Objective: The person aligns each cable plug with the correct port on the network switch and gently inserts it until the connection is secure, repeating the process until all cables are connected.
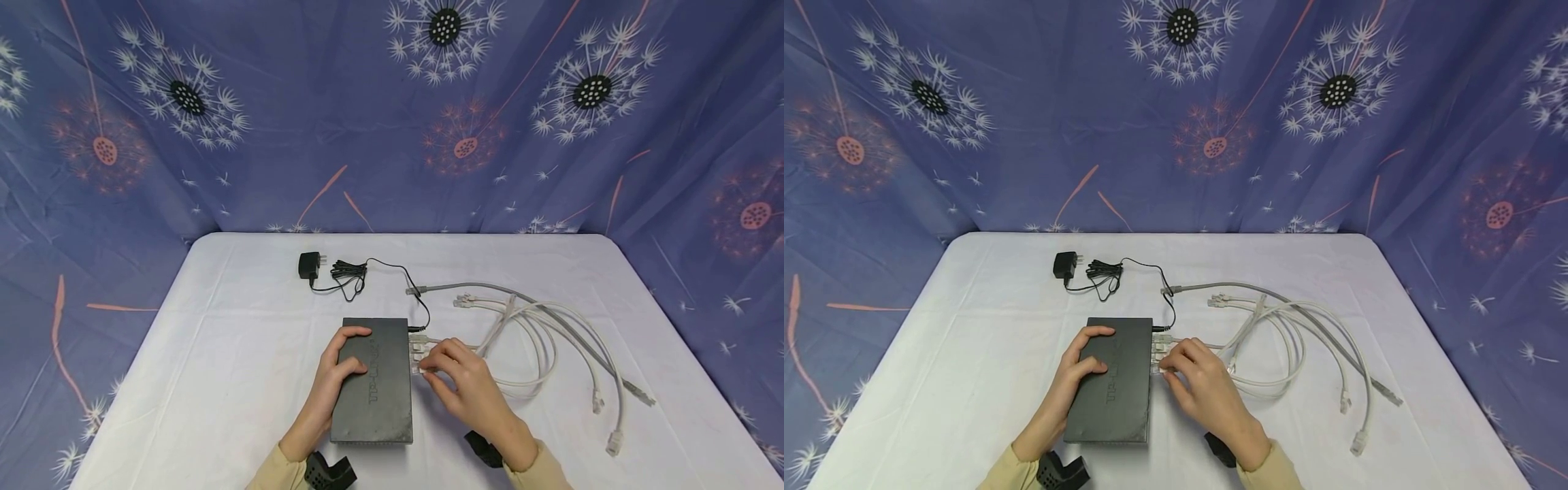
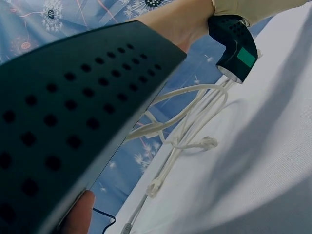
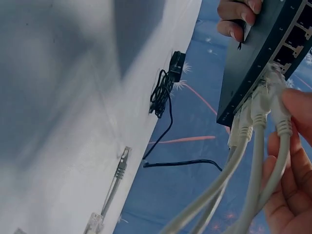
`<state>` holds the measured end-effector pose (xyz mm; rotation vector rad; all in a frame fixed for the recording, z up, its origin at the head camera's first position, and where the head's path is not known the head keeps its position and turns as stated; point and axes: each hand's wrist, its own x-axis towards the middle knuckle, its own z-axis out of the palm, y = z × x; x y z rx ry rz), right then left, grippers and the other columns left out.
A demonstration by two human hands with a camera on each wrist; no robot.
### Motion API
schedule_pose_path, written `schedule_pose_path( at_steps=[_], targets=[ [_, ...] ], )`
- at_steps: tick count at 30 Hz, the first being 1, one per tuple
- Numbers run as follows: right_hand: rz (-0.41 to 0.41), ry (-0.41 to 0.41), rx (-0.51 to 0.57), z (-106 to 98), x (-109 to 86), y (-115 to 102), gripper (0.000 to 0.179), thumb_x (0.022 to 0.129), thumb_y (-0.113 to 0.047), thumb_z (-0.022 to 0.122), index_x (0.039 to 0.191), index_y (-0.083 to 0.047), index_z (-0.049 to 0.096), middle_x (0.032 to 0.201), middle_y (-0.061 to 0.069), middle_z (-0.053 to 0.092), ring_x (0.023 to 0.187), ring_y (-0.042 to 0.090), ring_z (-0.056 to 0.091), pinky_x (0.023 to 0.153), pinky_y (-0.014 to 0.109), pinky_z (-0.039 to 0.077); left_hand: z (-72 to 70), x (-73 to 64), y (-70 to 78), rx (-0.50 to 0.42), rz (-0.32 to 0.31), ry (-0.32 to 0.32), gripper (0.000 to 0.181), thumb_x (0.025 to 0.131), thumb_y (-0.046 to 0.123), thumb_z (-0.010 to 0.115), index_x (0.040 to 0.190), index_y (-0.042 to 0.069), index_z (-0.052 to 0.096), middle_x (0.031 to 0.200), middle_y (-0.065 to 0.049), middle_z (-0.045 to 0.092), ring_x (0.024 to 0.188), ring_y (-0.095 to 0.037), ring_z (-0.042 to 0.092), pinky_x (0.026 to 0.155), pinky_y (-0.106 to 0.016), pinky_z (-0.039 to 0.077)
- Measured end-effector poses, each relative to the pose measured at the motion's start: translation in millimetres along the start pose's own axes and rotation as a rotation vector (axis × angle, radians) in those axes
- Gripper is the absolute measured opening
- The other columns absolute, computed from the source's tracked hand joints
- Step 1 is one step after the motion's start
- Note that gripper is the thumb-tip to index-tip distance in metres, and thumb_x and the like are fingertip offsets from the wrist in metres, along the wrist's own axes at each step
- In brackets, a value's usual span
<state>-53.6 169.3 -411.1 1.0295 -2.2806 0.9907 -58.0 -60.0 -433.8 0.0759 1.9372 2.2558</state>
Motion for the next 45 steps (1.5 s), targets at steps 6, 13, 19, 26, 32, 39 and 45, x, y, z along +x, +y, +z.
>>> schedule_pose_path(
  at_steps=[6, 13, 19, 26, 32, 39, 45],
  targets=[
    [0.03, 0.043, 0.007, 1.9, -3.2, 0.0, 0.002, 0.088, -0.011, 0.068, 0.088, -0.01, 0.069, 0.089, -0.004, 0.061, 0.081, 0.013, 0.059, 0.075, 0.022, 0.044, 0.4, -1.2, 0.2, 0.017, 0.013, -0.017, 0.052, 0.074, 0.001, 0.05, 0.125, 0.01, 0.055, 0.134, -0.009, 0.042, 0.115, -0.029, 0.037, 0.092, -0.042, 0.027],
    [0.073, 0.112, 0.001, 7.9, -7.0, -3.5, 0.015, 0.075, 0.0, 0.075, 0.085, -0.01, 0.069, 0.085, -0.005, 0.061, 0.079, 0.013, 0.059, 0.074, 0.022, 0.045, -0.2, -2.3, -0.4, 0.026, 0.02, -0.017, 0.052, 0.074, 0.002, 0.051, 0.125, 0.01, 0.055, 0.135, -0.009, 0.042, 0.116, -0.029, 0.037, 0.093, -0.043, 0.026],
    [0.041, 0.195, 0.013, 15.5, -5.6, -3.0, 0.007, 0.079, -0.004, 0.073, 0.084, -0.008, 0.07, 0.084, -0.003, 0.062, 0.076, 0.015, 0.059, 0.072, 0.024, 0.045, -1.3, -2.6, -0.1, 0.014, 0.012, -0.009, 0.052, 0.074, 0.001, 0.051, 0.125, 0.009, 0.055, 0.136, -0.008, 0.041, 0.117, -0.028, 0.037, 0.094, -0.043, 0.027],
    [0.079, 0.235, 0.05, 25.2, -4.3, -5.2, 0.023, 0.069, 0.008, 0.076, 0.084, -0.007, 0.068, 0.082, 0.0, 0.062, 0.073, 0.015, 0.059, 0.07, 0.019, 0.045, -4.3, -1.8, 2.3, 0.018, 0.02, -0.012, 0.053, 0.073, 0.0, 0.049, 0.125, 0.013, 0.055, 0.134, -0.008, 0.041, 0.116, -0.029, 0.038, 0.093, -0.044, 0.028],
    [0.086, 0.256, 0.007, 29.9, -1.8, -6.8, 0.02, 0.07, 0.005, 0.076, 0.084, -0.007, 0.069, 0.084, 0.0, 0.061, 0.076, 0.017, 0.057, 0.073, 0.02, 0.044, -6.3, -1.4, 6.1, 0.036, 0.039, 0.007, 0.053, 0.073, 0.0, 0.051, 0.124, 0.011, 0.056, 0.134, -0.007, 0.043, 0.114, -0.028, 0.038, 0.093, -0.043, 0.027],
    [0.084, 0.255, -0.032, 31.7, 0.9, -6.1, 0.012, 0.074, -0.003, 0.076, 0.083, -0.007, 0.069, 0.083, -0.002, 0.061, 0.075, 0.015, 0.059, 0.07, 0.024, 0.045, -8.2, -0.7, 6.7, 0.017, 0.033, 0.002, 0.053, 0.073, -0.001, 0.051, 0.125, 0.011, 0.055, 0.129, -0.01, 0.044, 0.109, -0.029, 0.041, 0.091, -0.042, 0.03],
    [0.065, 0.276, -0.038, 34.1, 2.2, -5.6, 0.006, 0.08, -0.012, 0.073, 0.08, -0.007, 0.069, 0.08, -0.001, 0.062, 0.071, 0.015, 0.059, 0.065, 0.024, 0.046, -9.1, 0.3, 6.0, 0.035, 0.038, 0.011, 0.053, 0.073, 0.0, 0.051, 0.124, 0.012, 0.056, 0.129, -0.009, 0.045, 0.109, -0.029, 0.042, 0.091, -0.042, 0.029]
  ],
)
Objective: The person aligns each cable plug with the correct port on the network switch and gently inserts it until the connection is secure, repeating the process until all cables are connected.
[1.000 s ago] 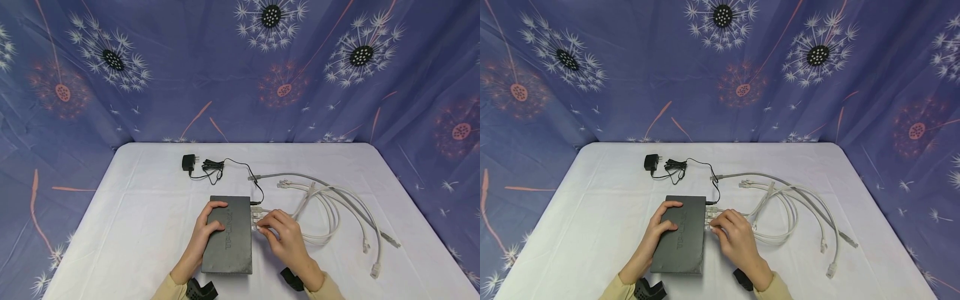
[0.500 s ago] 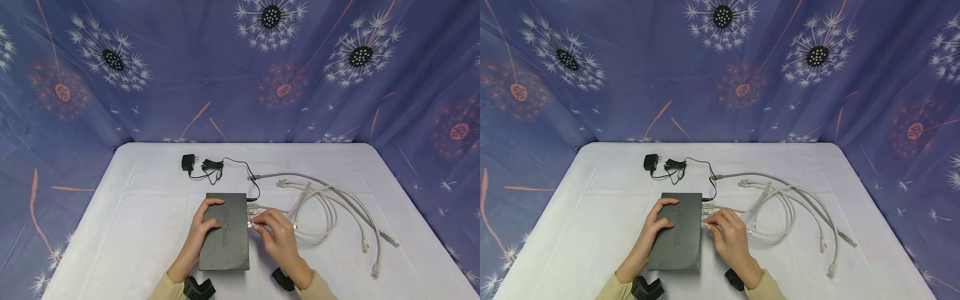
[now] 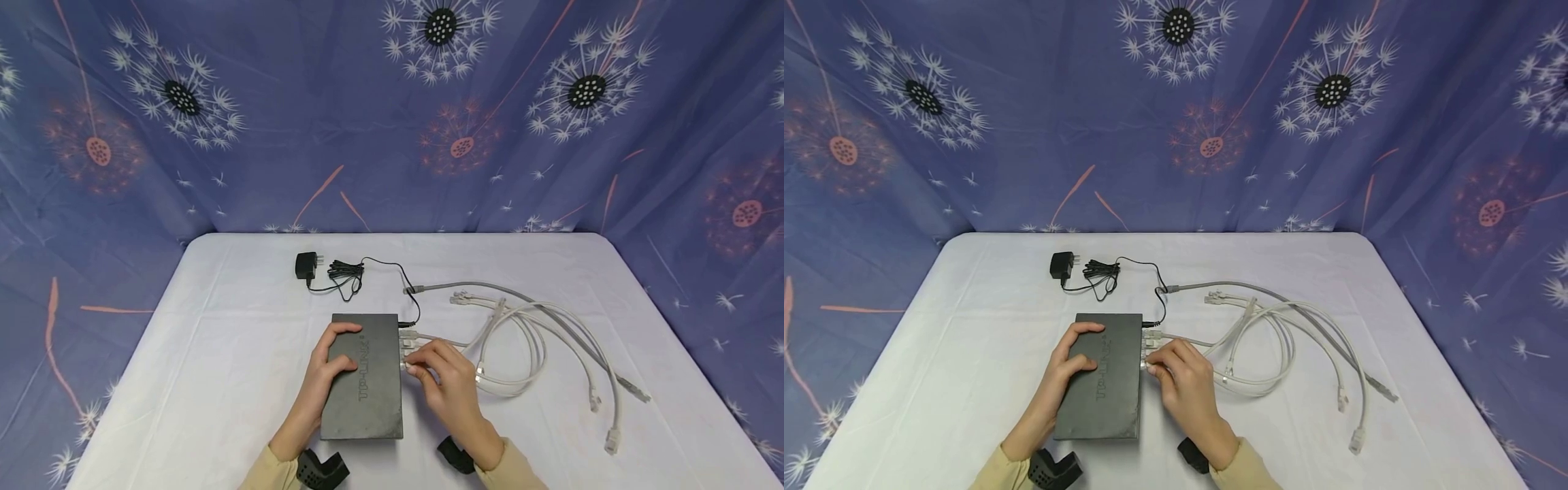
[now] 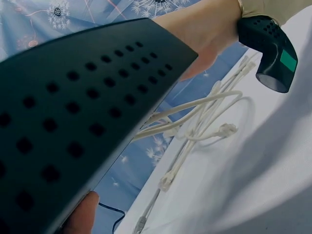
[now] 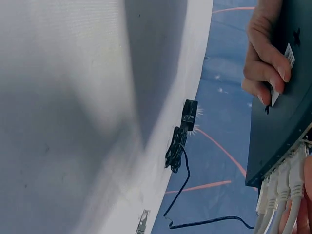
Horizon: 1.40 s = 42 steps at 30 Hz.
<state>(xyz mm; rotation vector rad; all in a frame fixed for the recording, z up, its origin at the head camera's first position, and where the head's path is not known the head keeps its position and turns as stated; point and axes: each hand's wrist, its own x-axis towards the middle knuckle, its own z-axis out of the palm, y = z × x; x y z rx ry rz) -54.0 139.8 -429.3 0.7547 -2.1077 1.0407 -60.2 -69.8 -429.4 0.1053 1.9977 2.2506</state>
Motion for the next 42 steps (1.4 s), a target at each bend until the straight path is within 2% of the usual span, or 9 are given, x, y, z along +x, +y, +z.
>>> schedule_pose_path(
  at_steps=[4, 7, 10, 13, 16, 20, 22, 34, 42],
  targets=[
    [-0.016, 0.021, -0.004, 3.3, 0.7, -0.1, 0.008, 0.075, -0.007, 0.075, 0.08, -0.008, 0.069, 0.079, -0.001, 0.062, 0.07, 0.015, 0.059, 0.064, 0.025, 0.045, -0.2, 0.7, 0.1, 0.032, 0.014, 0.006, 0.052, 0.073, 0.0, 0.051, 0.123, 0.015, 0.056, 0.129, -0.007, 0.046, 0.11, -0.028, 0.041, 0.091, -0.043, 0.029],
    [-0.025, 0.027, -0.003, 5.5, 1.2, 0.3, 0.006, 0.079, -0.012, 0.073, 0.079, -0.007, 0.069, 0.078, -0.001, 0.061, 0.07, 0.015, 0.059, 0.065, 0.026, 0.045, -0.3, 0.6, -0.4, 0.054, 0.023, 0.014, 0.052, 0.073, 0.001, 0.051, 0.123, 0.014, 0.056, 0.13, -0.006, 0.046, 0.11, -0.027, 0.041, 0.091, -0.043, 0.028],
    [-0.024, 0.024, 0.001, 6.4, 0.3, 1.0, 0.014, 0.086, -0.018, 0.068, 0.079, -0.006, 0.069, 0.078, -0.001, 0.061, 0.07, 0.015, 0.059, 0.065, 0.026, 0.046, -0.6, 0.5, -0.7, 0.055, 0.023, 0.014, 0.052, 0.073, 0.001, 0.051, 0.123, 0.013, 0.056, 0.131, -0.007, 0.045, 0.111, -0.027, 0.041, 0.091, -0.043, 0.028],
    [-0.009, 0.007, 0.005, 5.9, -1.3, 1.5, 0.015, 0.086, -0.019, 0.067, 0.08, -0.006, 0.069, 0.078, -0.001, 0.061, 0.069, 0.014, 0.058, 0.065, 0.024, 0.045, -1.2, 1.0, -1.5, 0.042, 0.01, 0.007, 0.051, 0.074, 0.001, 0.051, 0.123, 0.013, 0.056, 0.131, -0.007, 0.045, 0.111, -0.028, 0.041, 0.091, -0.043, 0.028],
    [0.005, -0.015, 0.014, 4.2, -1.7, 1.4, 0.006, 0.08, -0.01, 0.074, 0.08, -0.005, 0.069, 0.079, -0.002, 0.061, 0.07, 0.014, 0.058, 0.065, 0.023, 0.045, -1.4, 1.4, -3.2, 0.03, 0.0, 0.005, 0.052, 0.073, 0.0, 0.051, 0.123, 0.013, 0.056, 0.131, -0.007, 0.045, 0.111, -0.028, 0.041, 0.091, -0.043, 0.029],
    [0.008, -0.03, 0.017, 1.3, 0.2, 0.8, 0.016, 0.069, 0.002, 0.078, 0.081, -0.005, 0.07, 0.079, -0.001, 0.061, 0.071, 0.015, 0.059, 0.066, 0.024, 0.045, -0.8, 1.4, -4.8, 0.021, 0.002, 0.01, 0.052, 0.072, 0.0, 0.05, 0.123, 0.012, 0.057, 0.129, -0.008, 0.046, 0.11, -0.029, 0.041, 0.09, -0.042, 0.029],
    [0.013, -0.034, 0.012, -0.2, 1.1, 0.5, 0.018, 0.068, 0.003, 0.078, 0.082, -0.006, 0.07, 0.079, -0.002, 0.061, 0.071, 0.015, 0.059, 0.068, 0.024, 0.045, -0.4, 1.7, -4.6, 0.018, 0.004, 0.01, 0.052, 0.072, 0.0, 0.051, 0.122, 0.012, 0.057, 0.129, -0.008, 0.047, 0.109, -0.029, 0.041, 0.09, -0.042, 0.029],
    [0.057, -0.1, 0.066, -5.0, 0.6, 1.2, 0.021, 0.073, 0.005, 0.076, 0.088, -0.007, 0.07, 0.086, -0.001, 0.06, 0.079, 0.016, 0.059, 0.074, 0.018, 0.044, -0.7, 3.8, -4.2, 0.003, 0.014, 0.017, 0.053, 0.071, -0.001, 0.051, 0.122, 0.012, 0.058, 0.127, -0.008, 0.048, 0.108, -0.029, 0.042, 0.091, -0.042, 0.029],
    [0.059, -0.137, 0.088, -9.2, 0.3, 1.4, 0.024, 0.075, 0.006, 0.074, 0.095, -0.007, 0.071, 0.092, -0.002, 0.06, 0.085, 0.015, 0.058, 0.077, 0.02, 0.044, -1.3, 5.1, -5.8, -0.011, 0.013, 0.01, 0.053, 0.071, -0.001, 0.051, 0.123, 0.011, 0.057, 0.128, -0.008, 0.047, 0.109, -0.029, 0.041, 0.091, -0.042, 0.029]
  ],
)
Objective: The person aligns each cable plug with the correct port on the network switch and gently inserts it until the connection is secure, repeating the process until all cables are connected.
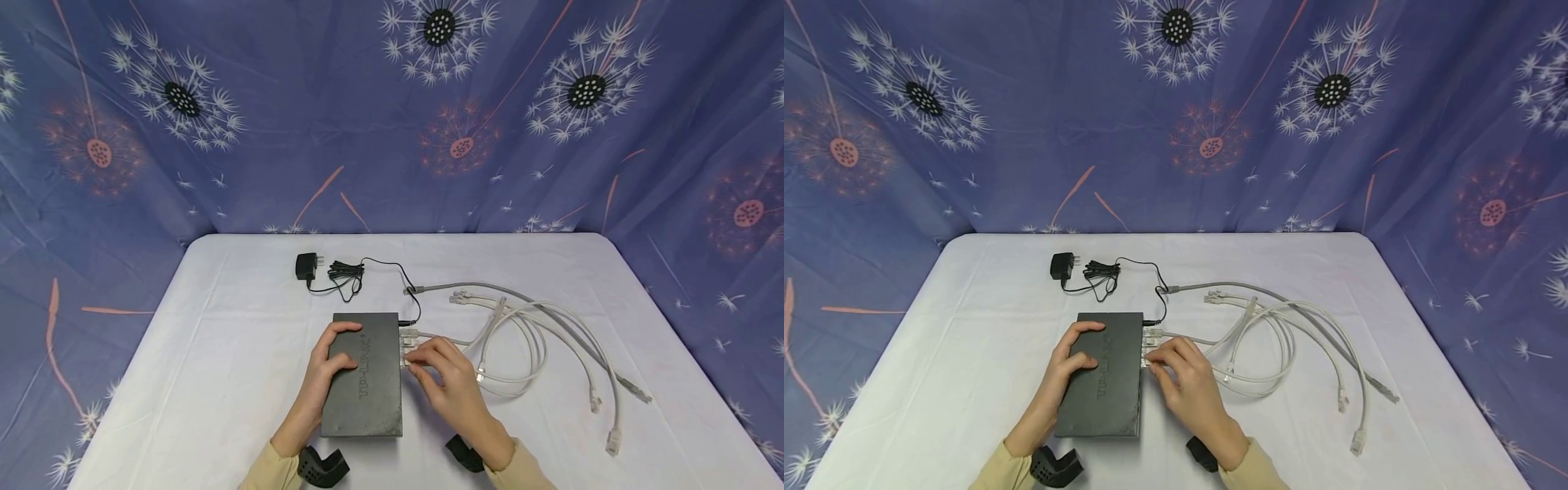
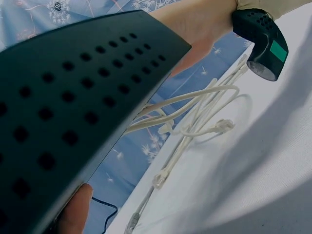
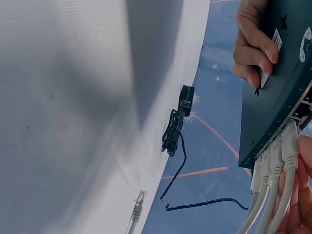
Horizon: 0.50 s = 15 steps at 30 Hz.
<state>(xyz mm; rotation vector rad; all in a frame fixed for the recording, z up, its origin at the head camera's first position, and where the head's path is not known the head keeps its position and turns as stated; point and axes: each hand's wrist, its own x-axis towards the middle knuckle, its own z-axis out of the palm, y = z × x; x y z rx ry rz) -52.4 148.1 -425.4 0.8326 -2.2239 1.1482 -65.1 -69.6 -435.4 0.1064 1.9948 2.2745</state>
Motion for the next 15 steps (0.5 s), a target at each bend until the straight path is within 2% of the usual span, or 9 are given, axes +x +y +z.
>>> schedule_pose_path(
  at_steps=[4, 8, 15],
  targets=[
    [0.017, 0.003, 0.034, -2.6, -1.8, 0.3, 0.03, 0.076, 0.01, 0.072, 0.101, -0.006, 0.069, 0.096, 0.001, 0.061, 0.088, 0.017, 0.059, 0.079, 0.021, 0.046, -0.8, 0.1, -0.3, -0.002, -0.002, -0.003, 0.053, 0.072, 0.0, 0.051, 0.123, 0.011, 0.057, 0.128, -0.009, 0.047, 0.109, -0.029, 0.041, 0.091, -0.042, 0.028],
    [0.071, 0.027, 0.061, -8.7, -4.3, 2.9, 0.032, 0.076, 0.012, 0.071, 0.103, -0.004, 0.068, 0.097, 0.005, 0.061, 0.087, 0.02, 0.06, 0.079, 0.02, 0.046, -2.2, -0.4, -0.7, 0.007, -0.006, 0.006, 0.052, 0.072, 0.001, 0.051, 0.123, 0.011, 0.057, 0.128, -0.008, 0.047, 0.111, -0.028, 0.04, 0.092, -0.042, 0.027],
    [0.116, 0.103, 0.021, -24.1, -8.1, 16.2, 0.034, 0.072, 0.017, 0.071, 0.1, -0.001, 0.068, 0.092, 0.008, 0.063, 0.08, 0.021, 0.06, 0.076, 0.019, 0.044, -4.9, -2.4, -1.5, 0.017, -0.018, 0.016, 0.052, 0.072, 0.001, 0.05, 0.123, 0.011, 0.057, 0.13, -0.007, 0.047, 0.111, -0.027, 0.04, 0.092, -0.043, 0.027]
  ],
)
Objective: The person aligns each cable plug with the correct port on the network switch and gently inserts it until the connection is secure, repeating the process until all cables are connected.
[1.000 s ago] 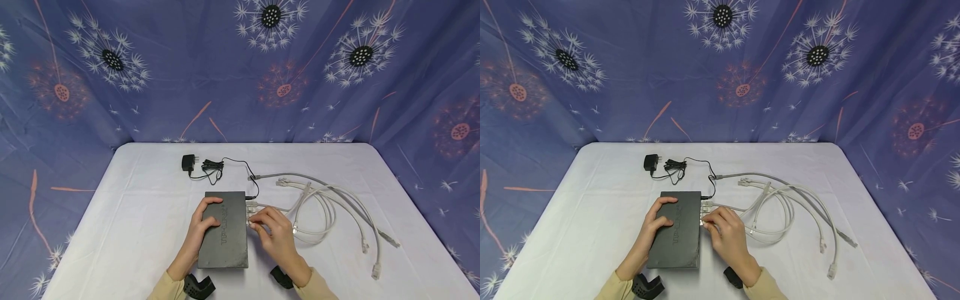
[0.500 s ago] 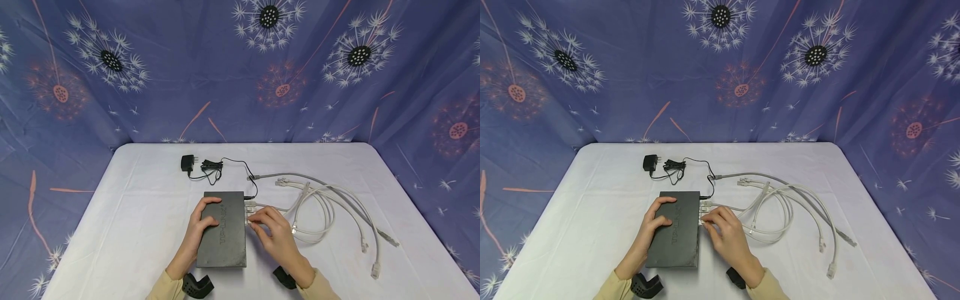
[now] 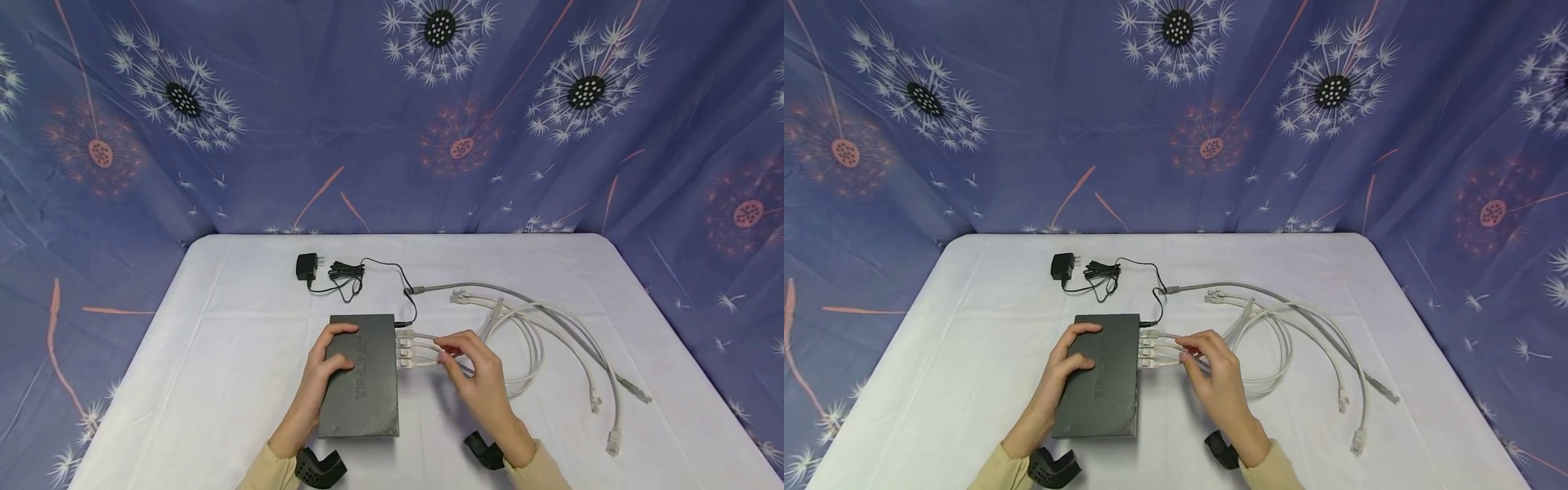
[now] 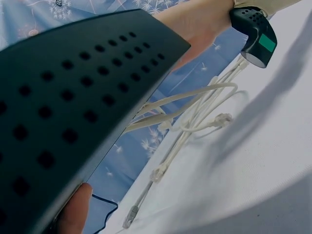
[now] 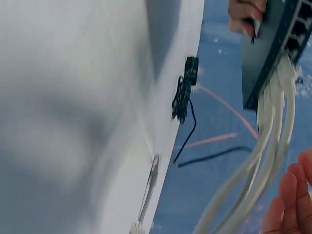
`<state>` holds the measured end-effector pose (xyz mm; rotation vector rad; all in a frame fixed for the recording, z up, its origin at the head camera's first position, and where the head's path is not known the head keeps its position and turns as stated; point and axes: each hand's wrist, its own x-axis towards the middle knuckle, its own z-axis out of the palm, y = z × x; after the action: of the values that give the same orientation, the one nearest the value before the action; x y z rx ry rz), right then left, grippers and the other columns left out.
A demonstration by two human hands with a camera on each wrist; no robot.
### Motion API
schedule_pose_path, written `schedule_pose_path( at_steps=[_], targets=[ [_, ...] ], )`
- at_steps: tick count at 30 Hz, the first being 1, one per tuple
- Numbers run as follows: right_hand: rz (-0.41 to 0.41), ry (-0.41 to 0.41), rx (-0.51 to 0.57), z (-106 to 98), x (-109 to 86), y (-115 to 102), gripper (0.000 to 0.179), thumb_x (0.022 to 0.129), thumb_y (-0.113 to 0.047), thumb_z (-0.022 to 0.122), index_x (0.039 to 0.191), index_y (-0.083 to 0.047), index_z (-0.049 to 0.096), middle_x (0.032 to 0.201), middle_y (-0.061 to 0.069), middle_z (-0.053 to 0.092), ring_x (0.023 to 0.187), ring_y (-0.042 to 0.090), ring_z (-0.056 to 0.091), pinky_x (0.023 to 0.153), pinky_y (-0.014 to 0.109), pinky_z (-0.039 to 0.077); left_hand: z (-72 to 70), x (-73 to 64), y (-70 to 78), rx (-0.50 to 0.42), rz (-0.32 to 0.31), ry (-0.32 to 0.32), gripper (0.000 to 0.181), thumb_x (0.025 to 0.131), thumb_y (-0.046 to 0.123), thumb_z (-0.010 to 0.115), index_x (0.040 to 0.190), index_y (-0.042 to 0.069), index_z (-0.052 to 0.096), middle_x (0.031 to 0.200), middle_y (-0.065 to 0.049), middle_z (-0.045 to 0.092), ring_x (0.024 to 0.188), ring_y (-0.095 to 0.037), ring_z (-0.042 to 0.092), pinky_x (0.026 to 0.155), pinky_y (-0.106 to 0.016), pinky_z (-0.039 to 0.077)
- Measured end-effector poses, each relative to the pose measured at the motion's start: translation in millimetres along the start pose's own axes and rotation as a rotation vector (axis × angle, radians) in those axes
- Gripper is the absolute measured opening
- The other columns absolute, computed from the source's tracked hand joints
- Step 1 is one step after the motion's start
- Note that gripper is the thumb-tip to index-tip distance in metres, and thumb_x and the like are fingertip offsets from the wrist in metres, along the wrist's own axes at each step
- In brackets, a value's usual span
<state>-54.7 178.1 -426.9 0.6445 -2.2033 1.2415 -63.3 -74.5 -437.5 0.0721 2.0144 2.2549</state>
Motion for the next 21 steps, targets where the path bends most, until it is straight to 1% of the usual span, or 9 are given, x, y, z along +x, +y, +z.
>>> schedule_pose_path(
  at_steps=[4, 7, 9, 12, 15, 21],
  targets=[
    [0.046, 0.033, -0.047, -10.6, 2.2, 1.5, 0.032, 0.071, 0.019, 0.069, 0.097, 0.001, 0.068, 0.088, 0.009, 0.064, 0.077, 0.019, 0.058, 0.074, 0.02, 0.043, -0.8, -0.6, -0.5, -0.006, -0.001, 0.0, 0.052, 0.072, 0.001, 0.05, 0.123, 0.011, 0.057, 0.13, -0.007, 0.047, 0.112, -0.027, 0.039, 0.093, -0.043, 0.026],
    [0.071, 0.053, -0.068, -19.6, 7.8, -6.6, 0.031, 0.071, 0.022, 0.068, 0.096, 0.004, 0.067, 0.085, 0.013, 0.063, 0.075, 0.019, 0.058, 0.071, 0.02, 0.043, -1.3, -0.8, -0.9, -0.009, -0.001, 0.0, 0.053, 0.072, 0.001, 0.05, 0.123, 0.011, 0.057, 0.13, -0.007, 0.046, 0.112, -0.027, 0.039, 0.093, -0.043, 0.026],
    [0.082, 0.067, -0.067, -24.9, 11.5, -12.7, 0.03, 0.071, 0.022, 0.066, 0.096, 0.006, 0.067, 0.083, 0.014, 0.062, 0.074, 0.018, 0.058, 0.071, 0.019, 0.044, -1.7, -0.9, -1.3, -0.011, 0.0, 0.001, 0.053, 0.072, 0.001, 0.05, 0.123, 0.011, 0.057, 0.13, -0.007, 0.046, 0.112, -0.027, 0.038, 0.092, -0.043, 0.026],
    [0.093, 0.08, -0.05, -30.6, 13.6, -16.3, 0.027, 0.073, 0.022, 0.064, 0.096, 0.009, 0.066, 0.081, 0.015, 0.061, 0.075, 0.016, 0.058, 0.071, 0.017, 0.043, -2.2, -0.7, -1.9, -0.012, 0.002, 0.004, 0.053, 0.072, 0.001, 0.049, 0.123, 0.011, 0.057, 0.129, -0.008, 0.046, 0.112, -0.027, 0.039, 0.092, -0.042, 0.027],
    [0.124, 0.082, -0.046, -34.0, 11.6, -12.7, 0.026, 0.073, 0.022, 0.063, 0.097, 0.01, 0.065, 0.08, 0.016, 0.06, 0.076, 0.014, 0.058, 0.072, 0.015, 0.043, -2.7, -0.7, -2.3, -0.014, 0.0, 0.005, 0.053, 0.071, 0.001, 0.05, 0.123, 0.011, 0.057, 0.127, -0.008, 0.047, 0.11, -0.028, 0.04, 0.091, -0.042, 0.028],
    [0.222, 0.085, -0.022, -39.5, 6.1, -5.1, 0.026, 0.075, 0.022, 0.063, 0.099, 0.011, 0.065, 0.082, 0.012, 0.061, 0.077, 0.012, 0.058, 0.071, 0.014, 0.045, -3.2, -0.9, -2.2, -0.009, -0.002, 0.008, 0.053, 0.071, 0.002, 0.049, 0.123, 0.011, 0.057, 0.127, -0.008, 0.047, 0.109, -0.028, 0.04, 0.091, -0.042, 0.028]
  ],
)
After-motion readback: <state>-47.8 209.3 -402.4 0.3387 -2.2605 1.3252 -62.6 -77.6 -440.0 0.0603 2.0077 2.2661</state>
